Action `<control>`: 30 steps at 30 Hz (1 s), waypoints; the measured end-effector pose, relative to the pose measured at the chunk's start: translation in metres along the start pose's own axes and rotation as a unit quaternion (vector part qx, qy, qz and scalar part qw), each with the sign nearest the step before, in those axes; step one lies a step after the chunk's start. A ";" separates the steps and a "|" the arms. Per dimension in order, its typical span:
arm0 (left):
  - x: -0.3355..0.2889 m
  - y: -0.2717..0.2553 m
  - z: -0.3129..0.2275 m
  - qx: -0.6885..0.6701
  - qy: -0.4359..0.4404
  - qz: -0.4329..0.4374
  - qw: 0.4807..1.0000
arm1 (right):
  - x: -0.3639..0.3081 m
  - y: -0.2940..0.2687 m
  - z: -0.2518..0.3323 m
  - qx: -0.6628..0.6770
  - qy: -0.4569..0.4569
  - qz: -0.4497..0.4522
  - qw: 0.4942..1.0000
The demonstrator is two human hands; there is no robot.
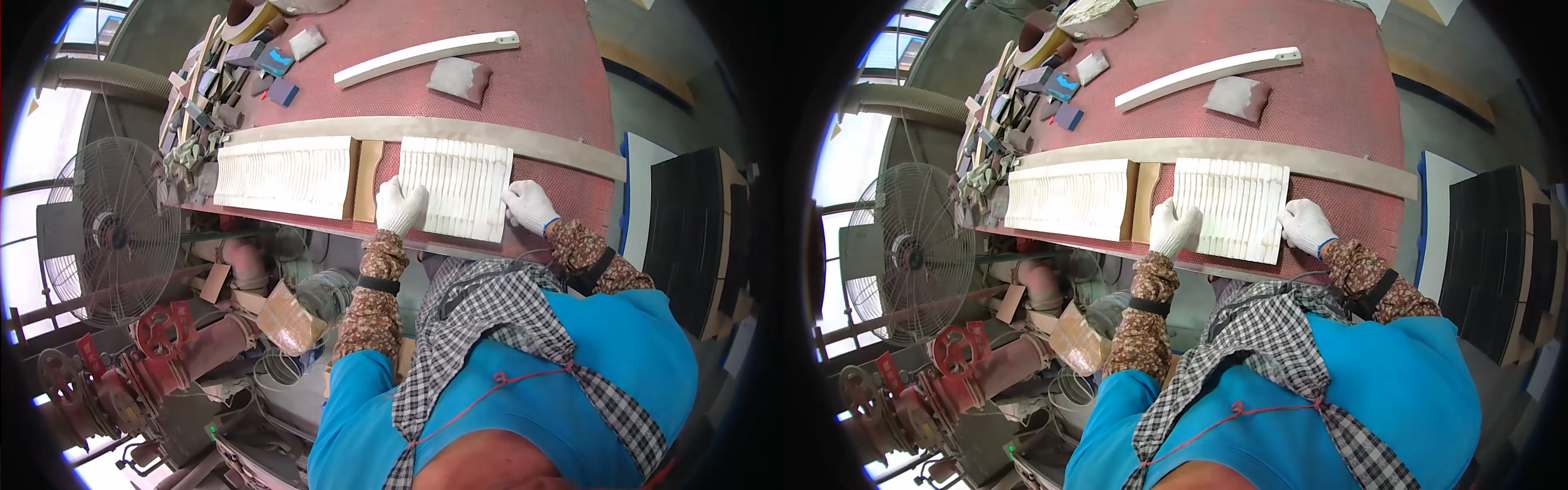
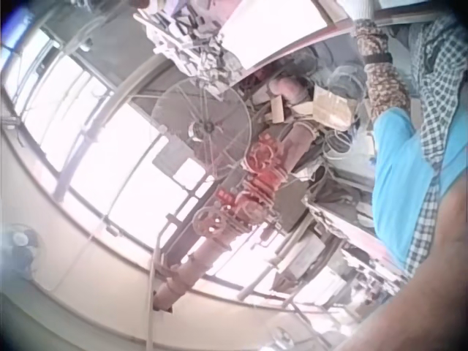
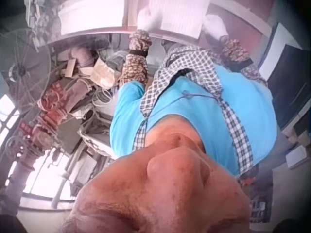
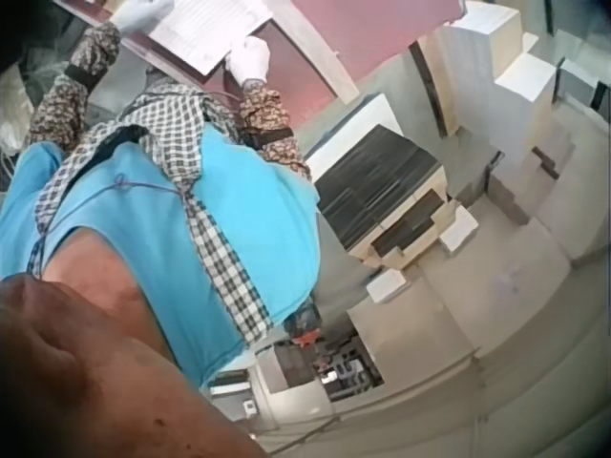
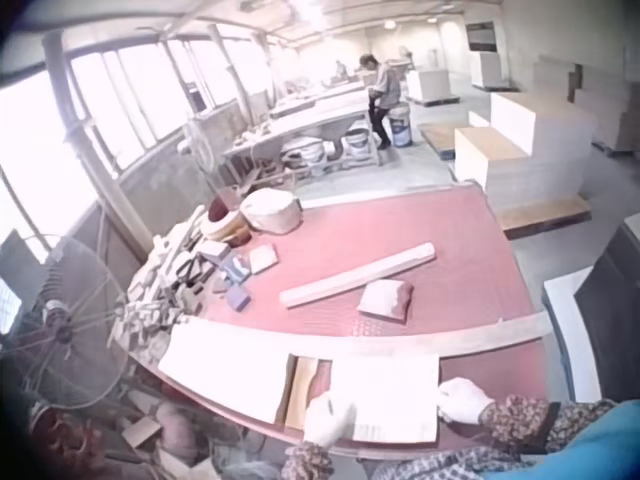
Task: The person is sorting and stacking curved wooden pieces in a manufacturing facility.
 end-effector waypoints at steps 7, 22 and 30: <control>-0.016 -0.009 -0.029 -0.113 -0.074 0.049 0.990 | -0.003 0.000 -0.008 0.041 0.017 0.030 0.999; -0.121 -0.027 -0.253 0.091 0.297 -0.045 0.949 | -0.004 -0.033 -0.031 -0.034 -0.030 -0.008 0.999; -0.137 -0.008 -0.258 0.095 0.268 0.009 0.959 | 0.007 -0.064 -0.033 0.042 -0.125 -0.056 0.990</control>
Point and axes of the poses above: each hand's wrist, its own x-axis towards the middle knuckle, its own y-axis out of the palm, z = x × y, the point moved 8 cm from there along x, towards the middle knuckle, and after that the axes turned 14 degrees about -z, right-handed, at the moved point
